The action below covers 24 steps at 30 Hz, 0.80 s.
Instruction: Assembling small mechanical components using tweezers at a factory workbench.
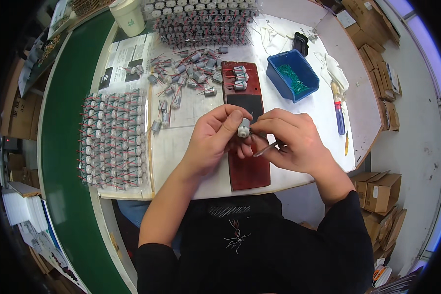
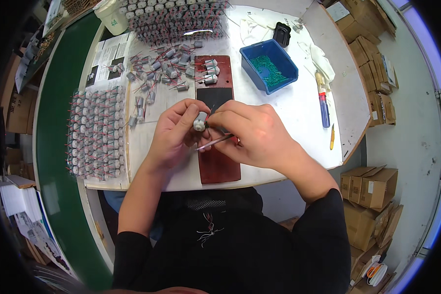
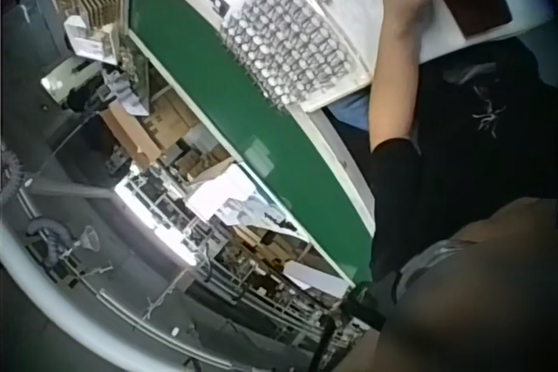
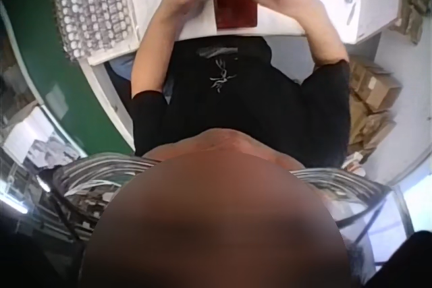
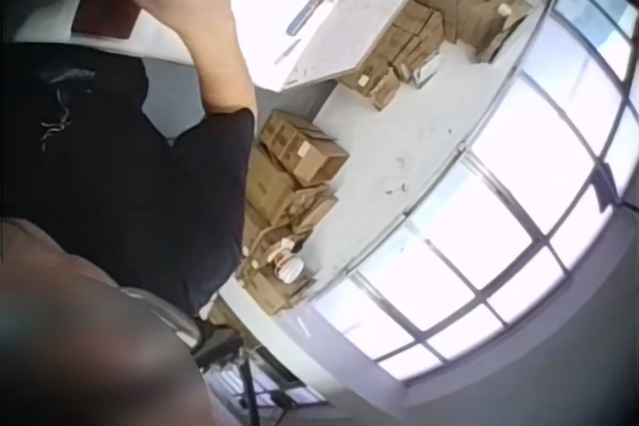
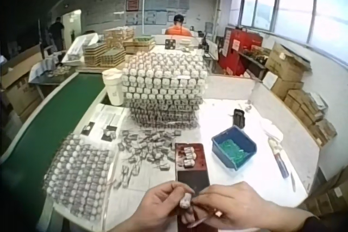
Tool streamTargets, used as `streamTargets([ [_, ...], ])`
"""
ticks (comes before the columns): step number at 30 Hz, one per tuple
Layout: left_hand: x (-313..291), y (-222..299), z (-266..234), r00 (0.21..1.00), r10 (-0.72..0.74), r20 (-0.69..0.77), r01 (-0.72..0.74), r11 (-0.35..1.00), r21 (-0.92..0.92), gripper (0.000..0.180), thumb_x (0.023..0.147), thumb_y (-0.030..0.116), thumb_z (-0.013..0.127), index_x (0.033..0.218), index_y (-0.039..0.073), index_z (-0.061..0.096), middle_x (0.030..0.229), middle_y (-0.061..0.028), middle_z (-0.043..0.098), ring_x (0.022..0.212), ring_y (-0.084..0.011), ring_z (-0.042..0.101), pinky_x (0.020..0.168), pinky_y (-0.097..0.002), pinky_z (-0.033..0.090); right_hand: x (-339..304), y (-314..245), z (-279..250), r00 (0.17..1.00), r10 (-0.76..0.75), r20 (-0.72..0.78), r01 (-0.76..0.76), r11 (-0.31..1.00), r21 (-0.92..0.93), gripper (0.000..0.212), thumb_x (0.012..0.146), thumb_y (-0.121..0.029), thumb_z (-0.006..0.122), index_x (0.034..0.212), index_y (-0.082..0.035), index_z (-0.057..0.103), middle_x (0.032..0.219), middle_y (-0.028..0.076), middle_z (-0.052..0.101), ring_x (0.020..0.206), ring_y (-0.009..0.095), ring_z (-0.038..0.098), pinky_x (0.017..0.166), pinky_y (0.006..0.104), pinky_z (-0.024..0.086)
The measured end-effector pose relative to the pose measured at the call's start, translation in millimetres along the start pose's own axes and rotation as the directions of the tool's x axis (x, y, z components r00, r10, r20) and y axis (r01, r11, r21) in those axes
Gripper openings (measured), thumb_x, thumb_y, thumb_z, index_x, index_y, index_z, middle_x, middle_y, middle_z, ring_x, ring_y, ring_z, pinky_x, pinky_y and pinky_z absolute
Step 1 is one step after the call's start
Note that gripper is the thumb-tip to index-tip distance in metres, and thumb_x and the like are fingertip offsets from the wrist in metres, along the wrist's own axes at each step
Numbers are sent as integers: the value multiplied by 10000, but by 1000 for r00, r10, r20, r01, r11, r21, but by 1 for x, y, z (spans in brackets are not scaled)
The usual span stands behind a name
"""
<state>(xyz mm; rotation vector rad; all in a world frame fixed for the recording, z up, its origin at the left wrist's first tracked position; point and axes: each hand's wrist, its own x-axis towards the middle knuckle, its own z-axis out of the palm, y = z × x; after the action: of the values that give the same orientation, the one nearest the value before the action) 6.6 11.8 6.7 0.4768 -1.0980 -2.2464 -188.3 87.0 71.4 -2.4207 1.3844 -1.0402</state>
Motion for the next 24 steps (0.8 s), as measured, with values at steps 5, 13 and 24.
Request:
streamTargets([
  [5, 2, -1, 1, 992, -123, -16, 122, 991, -54, 334, 1113, 337, 490, 1156, 24, 600, 832, -87, 718, 665, -161, 713, 577, -257, 563, -5, -2, 7, 995, 99, -31, -97, 994, 60, 230, 790, -16, 816, 988, -33, 699, 891, 82, 697, 590, 176, 649, 492, 276, 490],
  [13, 2, -4, 0, 999, -53, -13, 54, 996, 78, 369, 1130, 353, 433, 1137, 22, 598, 874, -88, 719, 693, -138, 706, 600, -250, 559, -8, -3, 18, 981, 173, -92, -167, 984, 69, 200, 786, -27, 798, 955, -43, 692, 853, 74, 675, 615, 233, 669, 533, 320, 522],
  [24, -1, -14, 2, 841, 530, 108, -481, 642, 597, 339, 954, 213, 770, 1209, 15, 667, 928, -39, 708, 744, -81, 632, 644, -240, 517, 3, 3, 8, 987, 79, -140, -67, 994, 90, 188, 782, -16, 785, 942, -48, 693, 860, 75, 680, 624, 231, 669, 535, 320, 522],
])
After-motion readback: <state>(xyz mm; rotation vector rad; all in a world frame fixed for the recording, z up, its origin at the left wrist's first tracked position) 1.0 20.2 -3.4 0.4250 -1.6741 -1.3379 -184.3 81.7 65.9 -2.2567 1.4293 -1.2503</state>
